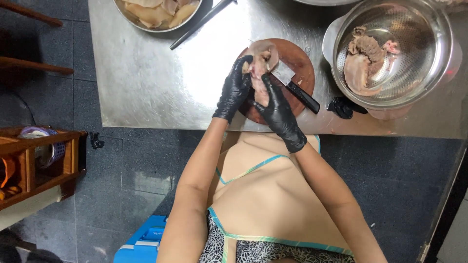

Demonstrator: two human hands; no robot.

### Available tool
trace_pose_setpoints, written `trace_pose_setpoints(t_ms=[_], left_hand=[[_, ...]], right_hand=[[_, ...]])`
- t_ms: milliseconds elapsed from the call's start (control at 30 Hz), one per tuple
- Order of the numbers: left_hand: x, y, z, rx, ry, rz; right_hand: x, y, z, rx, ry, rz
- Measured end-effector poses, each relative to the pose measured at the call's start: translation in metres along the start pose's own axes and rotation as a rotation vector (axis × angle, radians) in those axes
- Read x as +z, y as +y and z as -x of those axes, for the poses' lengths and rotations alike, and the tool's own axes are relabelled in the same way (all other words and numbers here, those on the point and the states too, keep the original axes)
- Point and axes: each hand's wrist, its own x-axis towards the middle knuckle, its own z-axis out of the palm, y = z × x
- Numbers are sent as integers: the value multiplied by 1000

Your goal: The person is slicing and trimming pieces of meat on a wooden cutting board using a knife and moving the pieces into a bowl.

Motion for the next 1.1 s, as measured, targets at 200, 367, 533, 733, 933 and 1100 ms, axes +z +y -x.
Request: trace_pose_setpoints(t_ms=[200, 367, 533, 733, 933, 1100], left_hand=[[-22, 149, 50, -227, 219, -590], [-8, 154, 68, -484, 85, -802], [8, 133, 39, -339, 52, -784], [9, 139, 20, -141, -193, -797], [1, 157, 33, -255, -385, -929], [-13, 123, 56, -517, -124, -932]], right_hand=[[-40, 17, -6, 309, -226, 85], [-28, 132, 9, -42, -81, 1110], [-35, 111, 5, 1, 64, 929], [-115, -13, 16, -45, -16, 710], [-123, 0, 54, 39, -336, 512], [-99, -18, 36, 48, -452, 302]])
